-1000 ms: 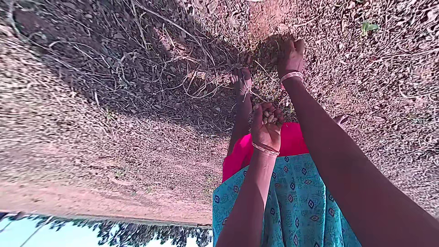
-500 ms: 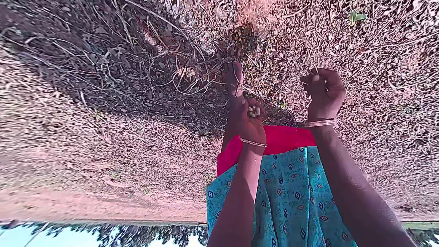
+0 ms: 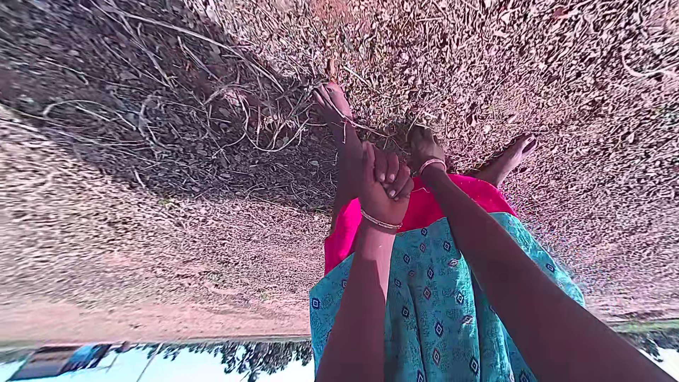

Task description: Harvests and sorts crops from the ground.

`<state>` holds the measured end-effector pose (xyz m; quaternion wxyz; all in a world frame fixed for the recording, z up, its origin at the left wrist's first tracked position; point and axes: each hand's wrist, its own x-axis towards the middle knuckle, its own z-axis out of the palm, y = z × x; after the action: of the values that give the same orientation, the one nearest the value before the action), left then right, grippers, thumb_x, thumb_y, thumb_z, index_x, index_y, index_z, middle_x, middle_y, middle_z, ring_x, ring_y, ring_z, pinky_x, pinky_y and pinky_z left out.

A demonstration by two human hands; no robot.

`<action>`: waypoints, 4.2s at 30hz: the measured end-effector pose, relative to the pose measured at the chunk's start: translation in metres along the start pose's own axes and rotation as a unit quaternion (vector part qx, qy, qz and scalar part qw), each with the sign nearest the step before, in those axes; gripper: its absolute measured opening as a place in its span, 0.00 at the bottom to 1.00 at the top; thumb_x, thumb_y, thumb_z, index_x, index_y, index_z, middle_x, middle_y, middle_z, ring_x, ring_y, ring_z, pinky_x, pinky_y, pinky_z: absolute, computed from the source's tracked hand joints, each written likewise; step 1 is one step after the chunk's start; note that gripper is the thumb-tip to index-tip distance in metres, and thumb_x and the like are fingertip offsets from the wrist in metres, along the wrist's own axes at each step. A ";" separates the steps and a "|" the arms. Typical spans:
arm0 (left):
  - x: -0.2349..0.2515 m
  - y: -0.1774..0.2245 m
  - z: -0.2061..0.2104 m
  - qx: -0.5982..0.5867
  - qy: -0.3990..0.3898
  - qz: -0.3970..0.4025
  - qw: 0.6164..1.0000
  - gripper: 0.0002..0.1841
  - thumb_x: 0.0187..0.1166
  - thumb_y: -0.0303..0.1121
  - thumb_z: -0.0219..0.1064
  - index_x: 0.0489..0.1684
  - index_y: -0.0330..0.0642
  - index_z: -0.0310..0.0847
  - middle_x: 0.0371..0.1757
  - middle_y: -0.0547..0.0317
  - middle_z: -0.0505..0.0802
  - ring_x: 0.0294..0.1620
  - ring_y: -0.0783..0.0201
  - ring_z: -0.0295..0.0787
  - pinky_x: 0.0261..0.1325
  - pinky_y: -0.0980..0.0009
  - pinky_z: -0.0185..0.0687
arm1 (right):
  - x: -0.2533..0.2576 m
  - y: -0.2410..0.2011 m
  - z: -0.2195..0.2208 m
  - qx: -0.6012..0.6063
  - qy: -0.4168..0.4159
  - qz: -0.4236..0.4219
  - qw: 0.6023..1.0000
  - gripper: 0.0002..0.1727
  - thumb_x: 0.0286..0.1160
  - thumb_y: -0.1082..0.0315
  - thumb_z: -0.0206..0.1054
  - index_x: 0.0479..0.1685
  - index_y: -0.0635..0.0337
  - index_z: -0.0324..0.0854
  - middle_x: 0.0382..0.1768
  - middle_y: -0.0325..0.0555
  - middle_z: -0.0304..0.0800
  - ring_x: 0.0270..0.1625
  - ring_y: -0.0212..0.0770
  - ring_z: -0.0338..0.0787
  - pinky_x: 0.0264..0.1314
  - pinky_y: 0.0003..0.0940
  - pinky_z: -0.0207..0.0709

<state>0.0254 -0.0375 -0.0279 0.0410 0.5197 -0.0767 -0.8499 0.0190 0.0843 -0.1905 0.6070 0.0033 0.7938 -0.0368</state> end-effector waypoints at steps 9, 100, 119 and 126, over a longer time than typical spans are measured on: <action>-0.011 -0.015 0.005 0.218 0.112 0.113 0.963 0.30 0.95 0.54 0.37 0.15 0.54 0.66 0.08 0.74 0.65 0.05 0.77 0.56 0.10 0.83 0.55 | -0.019 0.048 -0.031 0.292 0.111 -0.053 0.948 0.16 0.70 0.79 0.67 0.58 0.74 0.79 0.55 0.68 0.88 0.57 0.61 0.91 0.63 0.58 0.81; 0.000 -0.024 0.013 0.272 0.184 0.095 0.940 0.24 0.96 0.41 0.43 0.22 0.49 0.73 0.14 0.71 0.76 0.07 0.79 0.63 0.10 0.85 0.62 | -0.028 0.020 -0.015 -0.098 -0.282 -0.220 0.929 0.19 0.85 0.72 0.60 0.71 0.68 0.81 0.71 0.70 0.82 0.76 0.70 0.78 0.78 0.70 0.66; -0.012 -0.017 0.019 0.335 0.121 -0.024 0.934 0.16 0.93 0.37 0.50 0.42 0.49 0.85 0.42 0.66 0.92 0.37 0.73 0.90 0.40 0.77 0.88 | -0.068 0.042 -0.106 0.479 0.136 -0.351 0.793 0.12 0.68 0.76 0.59 0.49 0.66 0.82 0.50 0.46 0.88 0.50 0.34 0.89 0.54 0.34 0.86; -0.001 -0.012 0.011 0.192 0.086 -0.046 0.976 0.22 0.94 0.41 0.40 0.33 0.51 0.79 0.36 0.64 0.90 0.40 0.67 0.90 0.47 0.69 0.89 | -0.086 -0.001 -0.115 0.460 0.135 -0.417 0.772 0.20 0.68 0.81 0.51 0.55 0.74 0.84 0.56 0.55 0.92 0.63 0.41 0.91 0.72 0.40 0.82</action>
<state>0.0164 -0.0250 -0.0242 -0.0926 0.5923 -0.2109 -0.7721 -0.0690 0.0944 -0.0773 0.3447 -0.0443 0.6795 -0.6461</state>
